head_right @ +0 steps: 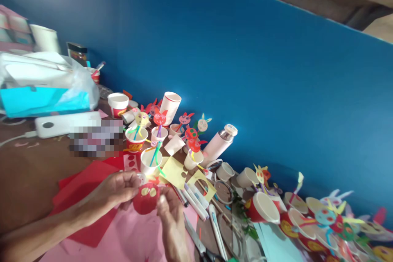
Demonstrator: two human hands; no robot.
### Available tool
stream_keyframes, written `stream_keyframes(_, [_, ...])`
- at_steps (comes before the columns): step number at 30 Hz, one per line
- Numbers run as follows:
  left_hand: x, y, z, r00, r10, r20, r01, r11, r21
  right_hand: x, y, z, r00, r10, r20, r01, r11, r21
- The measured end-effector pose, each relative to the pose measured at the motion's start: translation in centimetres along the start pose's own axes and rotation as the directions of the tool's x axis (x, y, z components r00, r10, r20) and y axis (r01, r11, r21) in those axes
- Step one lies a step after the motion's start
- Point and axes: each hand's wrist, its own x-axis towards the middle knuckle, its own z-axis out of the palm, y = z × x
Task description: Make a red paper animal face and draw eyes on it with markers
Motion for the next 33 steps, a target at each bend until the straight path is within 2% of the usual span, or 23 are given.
stream_keyframes(3, [-0.1,-0.2,-0.2,0.999,0.001,0.033,0.001,0.999,-0.047,-0.3,-0.8,0.4,0.991,0.099,0.086,-0.096,0.994,-0.043])
stream_keyframes(6, [-0.1,-0.4,-0.4,0.995,0.024,0.101,-0.01,0.99,-0.139,-0.4,-0.8,0.6,0.986,0.139,0.092,-0.136,0.99,-0.043])
stream_keyframes(8, [-0.2,-0.3,-0.4,0.992,0.018,0.127,-0.002,0.992,-0.124,-0.5,-0.6,0.7,0.985,0.151,0.088,-0.15,0.989,-0.019])
stream_keyframes(12, [-0.5,0.5,0.1,0.994,-0.033,0.1,0.03,0.999,0.024,-0.7,-0.2,1.1,0.983,0.147,0.107,-0.147,0.989,-0.008])
stream_keyframes(18, [-0.4,0.4,0.4,0.999,-0.006,0.049,0.002,0.996,0.088,-0.8,0.4,1.3,0.987,0.131,0.09,-0.118,0.984,-0.13])
stream_keyframes(27, [0.0,-0.3,0.2,0.998,-0.006,0.062,0.0,0.995,0.098,-1.1,-0.7,1.4,0.986,0.135,0.094,-0.111,0.969,-0.223])
stream_keyframes(33, [0.3,-1.2,0.2,0.998,-0.032,0.044,0.028,0.995,0.096,-0.9,0.1,1.2,0.979,0.155,0.13,-0.122,0.966,-0.229])
